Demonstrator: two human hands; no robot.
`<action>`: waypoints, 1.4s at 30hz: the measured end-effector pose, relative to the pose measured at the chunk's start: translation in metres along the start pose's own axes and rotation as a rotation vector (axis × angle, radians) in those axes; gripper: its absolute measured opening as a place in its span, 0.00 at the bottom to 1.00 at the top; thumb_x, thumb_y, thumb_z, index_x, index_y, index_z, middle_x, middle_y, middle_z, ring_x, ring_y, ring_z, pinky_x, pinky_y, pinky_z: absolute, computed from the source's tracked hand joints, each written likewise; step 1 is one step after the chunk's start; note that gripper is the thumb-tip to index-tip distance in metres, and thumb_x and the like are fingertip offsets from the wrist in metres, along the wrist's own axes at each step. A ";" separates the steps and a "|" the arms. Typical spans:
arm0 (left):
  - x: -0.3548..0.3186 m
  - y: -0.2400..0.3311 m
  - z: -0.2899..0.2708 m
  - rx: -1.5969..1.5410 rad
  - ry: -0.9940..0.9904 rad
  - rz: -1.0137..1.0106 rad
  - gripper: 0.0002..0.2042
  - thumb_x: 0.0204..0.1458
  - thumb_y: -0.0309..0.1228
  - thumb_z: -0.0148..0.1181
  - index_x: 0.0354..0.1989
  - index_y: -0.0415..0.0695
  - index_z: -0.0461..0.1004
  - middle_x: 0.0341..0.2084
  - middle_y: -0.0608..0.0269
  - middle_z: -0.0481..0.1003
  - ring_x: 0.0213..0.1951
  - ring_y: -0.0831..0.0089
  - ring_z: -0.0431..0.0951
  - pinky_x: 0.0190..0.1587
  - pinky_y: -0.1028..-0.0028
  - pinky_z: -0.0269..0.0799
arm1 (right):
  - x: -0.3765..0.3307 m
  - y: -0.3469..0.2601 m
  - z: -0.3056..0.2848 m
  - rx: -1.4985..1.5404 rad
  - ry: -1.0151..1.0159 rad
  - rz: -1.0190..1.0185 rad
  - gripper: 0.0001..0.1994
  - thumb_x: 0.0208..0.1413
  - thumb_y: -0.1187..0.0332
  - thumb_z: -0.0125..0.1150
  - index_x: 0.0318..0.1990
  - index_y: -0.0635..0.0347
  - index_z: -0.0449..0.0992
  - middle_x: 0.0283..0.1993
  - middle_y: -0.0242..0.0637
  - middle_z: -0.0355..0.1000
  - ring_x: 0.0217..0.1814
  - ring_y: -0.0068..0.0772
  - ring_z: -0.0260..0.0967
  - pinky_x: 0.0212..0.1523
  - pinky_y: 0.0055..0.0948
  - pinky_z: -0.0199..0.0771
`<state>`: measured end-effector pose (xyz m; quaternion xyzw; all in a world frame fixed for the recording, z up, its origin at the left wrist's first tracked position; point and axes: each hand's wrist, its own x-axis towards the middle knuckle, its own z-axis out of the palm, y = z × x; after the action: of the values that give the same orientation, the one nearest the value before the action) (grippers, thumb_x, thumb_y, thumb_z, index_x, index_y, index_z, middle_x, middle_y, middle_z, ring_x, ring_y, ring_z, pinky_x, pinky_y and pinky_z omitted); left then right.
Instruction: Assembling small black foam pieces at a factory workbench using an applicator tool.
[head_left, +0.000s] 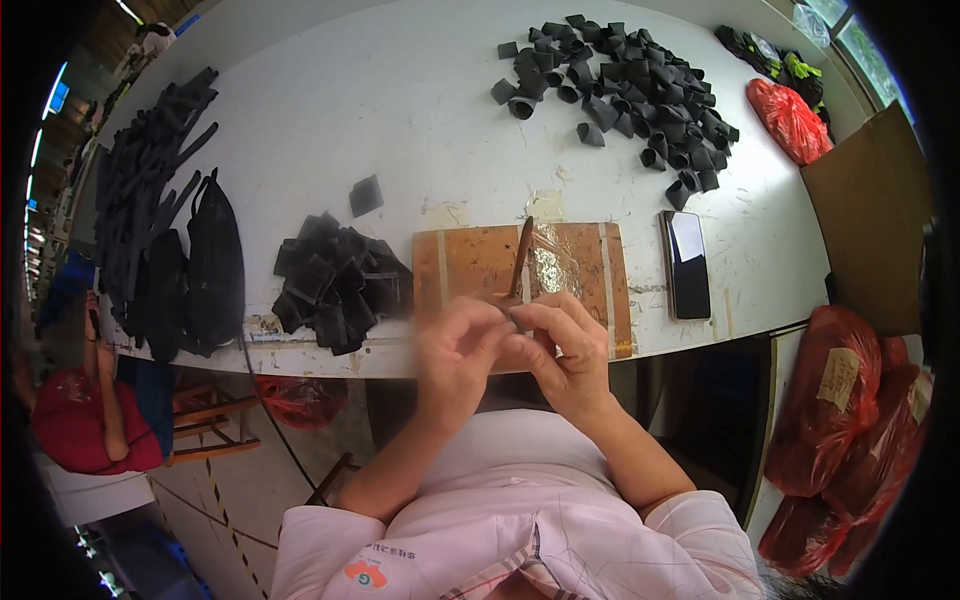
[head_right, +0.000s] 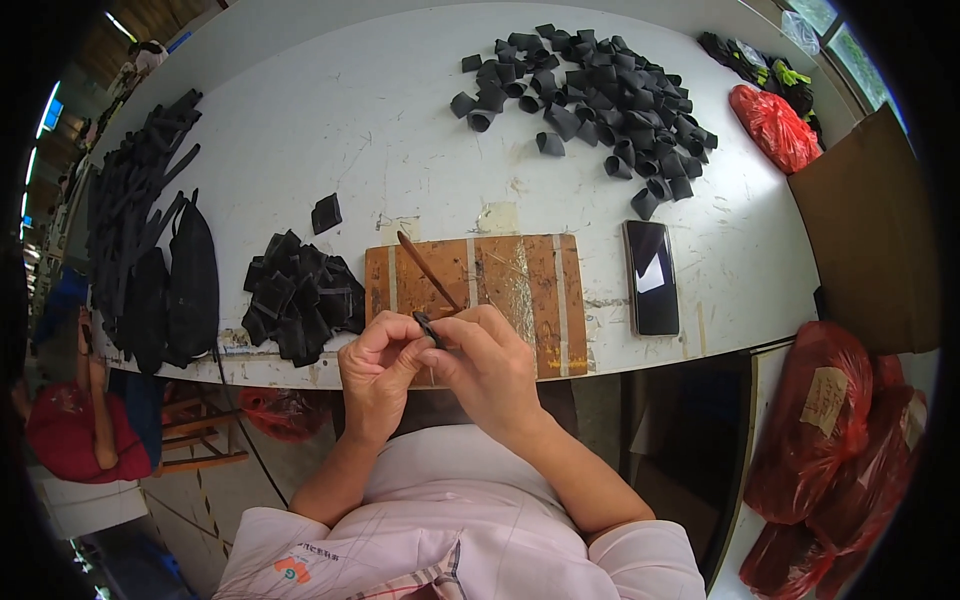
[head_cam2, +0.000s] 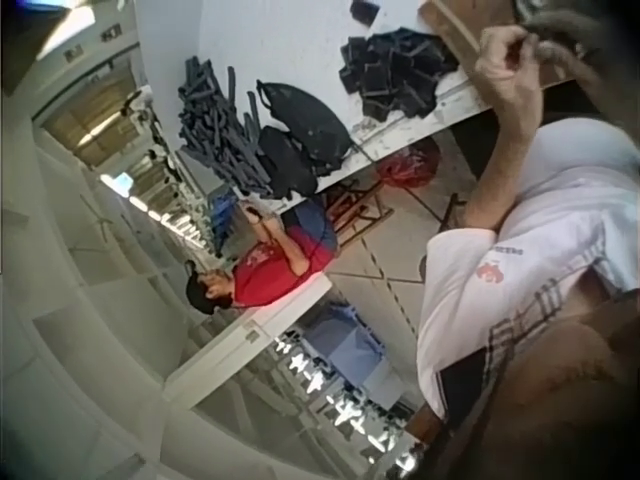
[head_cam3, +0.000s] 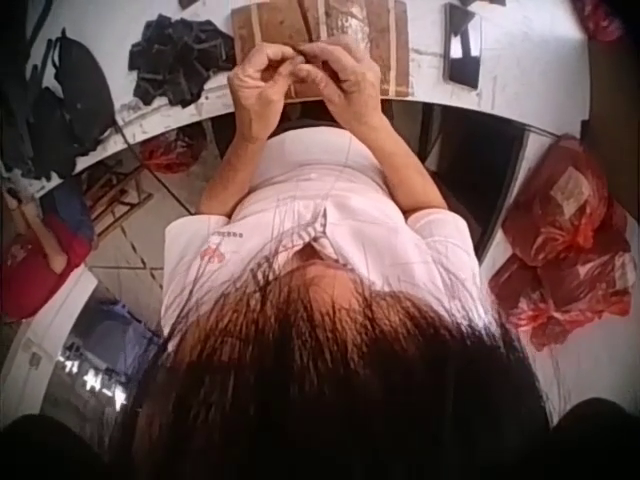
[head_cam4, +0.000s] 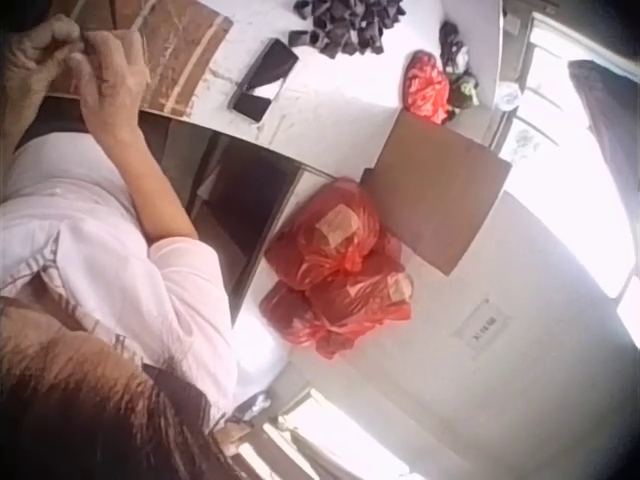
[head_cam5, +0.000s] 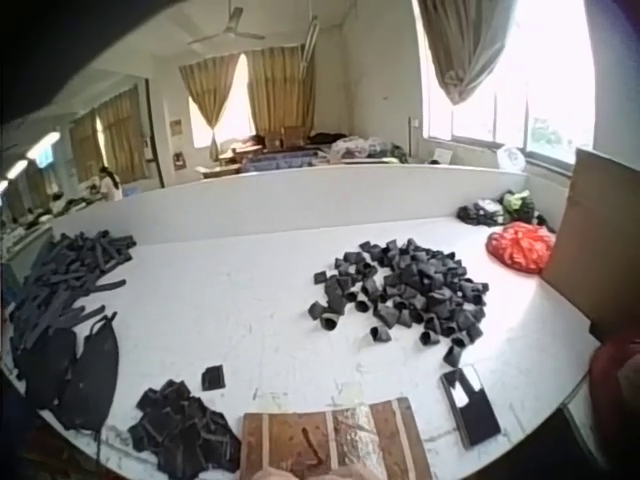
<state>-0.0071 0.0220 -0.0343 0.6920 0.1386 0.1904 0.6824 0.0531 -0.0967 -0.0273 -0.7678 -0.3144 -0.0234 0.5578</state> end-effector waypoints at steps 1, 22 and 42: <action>0.000 0.001 0.001 0.075 -0.038 0.141 0.02 0.47 0.20 0.55 0.28 0.37 0.70 0.22 0.70 0.70 0.22 0.84 0.67 0.27 0.85 0.65 | -0.001 0.002 0.002 0.033 0.007 -0.047 0.11 0.40 0.71 0.64 0.34 0.61 0.73 0.26 0.37 0.66 0.25 0.32 0.67 0.23 0.26 0.67; 0.016 0.032 0.020 -0.126 0.241 0.297 0.08 0.42 0.12 0.46 0.32 0.34 0.66 0.28 0.58 0.73 0.25 0.85 0.71 0.28 0.87 0.67 | 0.033 -0.015 -0.018 1.068 -0.355 0.626 0.12 0.52 0.62 0.56 0.24 0.60 0.68 0.22 0.24 0.63 0.25 0.14 0.57 0.25 0.16 0.57; 0.065 0.064 0.000 0.251 -0.047 0.662 0.11 0.46 0.21 0.53 0.39 0.37 0.70 0.33 0.57 0.71 0.36 0.73 0.72 0.38 0.79 0.66 | 0.069 -0.016 -0.029 0.168 0.052 -0.115 0.16 0.48 0.60 0.59 0.38 0.65 0.69 0.25 0.33 0.64 0.23 0.22 0.63 0.21 0.19 0.62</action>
<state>0.0461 0.0494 0.0345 0.7821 -0.0866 0.3669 0.4961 0.1095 -0.0878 0.0237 -0.6980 -0.3442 -0.0488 0.6260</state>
